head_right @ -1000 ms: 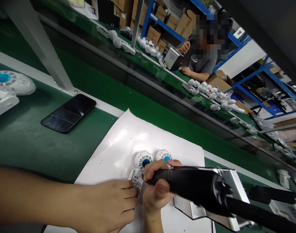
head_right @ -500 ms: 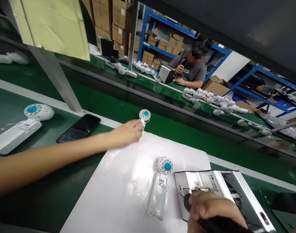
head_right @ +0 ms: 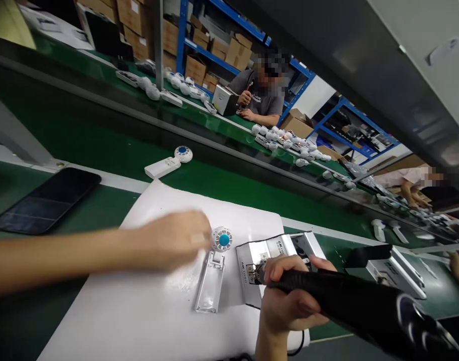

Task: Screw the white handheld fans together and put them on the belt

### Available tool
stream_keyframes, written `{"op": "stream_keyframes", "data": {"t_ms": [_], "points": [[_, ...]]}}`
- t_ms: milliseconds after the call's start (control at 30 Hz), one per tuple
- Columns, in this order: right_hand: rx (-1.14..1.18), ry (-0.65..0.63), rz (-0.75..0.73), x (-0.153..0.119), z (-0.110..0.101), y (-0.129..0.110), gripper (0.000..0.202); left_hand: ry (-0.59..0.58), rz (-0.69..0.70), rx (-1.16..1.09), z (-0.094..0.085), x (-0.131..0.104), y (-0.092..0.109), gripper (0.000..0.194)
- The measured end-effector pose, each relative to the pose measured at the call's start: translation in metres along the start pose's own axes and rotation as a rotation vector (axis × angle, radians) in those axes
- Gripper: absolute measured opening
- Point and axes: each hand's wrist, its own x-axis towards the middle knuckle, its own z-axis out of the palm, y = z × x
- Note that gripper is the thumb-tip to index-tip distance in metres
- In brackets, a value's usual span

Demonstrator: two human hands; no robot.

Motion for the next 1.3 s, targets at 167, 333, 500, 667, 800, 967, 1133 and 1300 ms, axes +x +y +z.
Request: {"op": "stream_keyframes", "data": {"t_ms": [167,333,500,667,800,967,1133,1300], "points": [[0.060,-0.060,0.044,-0.014,0.004,-0.009,0.065,-0.065,0.211,-0.196,0.066,-0.031,0.091,0.028],[0.298,-0.155,0.209,-0.035,0.023,-0.022,0.080,-0.075,0.213,-0.277,0.055,-0.058,0.104,0.005],[0.348,-0.204,0.291,-0.053,0.041,-0.019,0.072,-0.083,0.205,-0.312,0.049,-0.061,0.109,0.007],[0.315,-0.215,0.299,-0.055,0.039,-0.014,0.071,-0.092,0.202,-0.324,0.051,-0.061,0.108,0.007],[0.350,-0.241,0.320,-0.057,0.040,-0.008,0.072,-0.104,0.218,-0.311,0.052,-0.062,0.108,0.008],[0.362,-0.255,0.332,-0.059,0.041,-0.004,0.069,-0.142,0.220,-0.307,0.054,-0.062,0.108,0.018],[0.346,-0.255,0.373,-0.059,0.043,-0.008,0.069,-0.145,0.214,-0.306,0.052,-0.061,0.108,0.021],[0.353,-0.263,0.455,-0.064,0.054,-0.008,0.066,-0.142,0.196,-0.284,0.052,-0.059,0.109,0.022]]}}
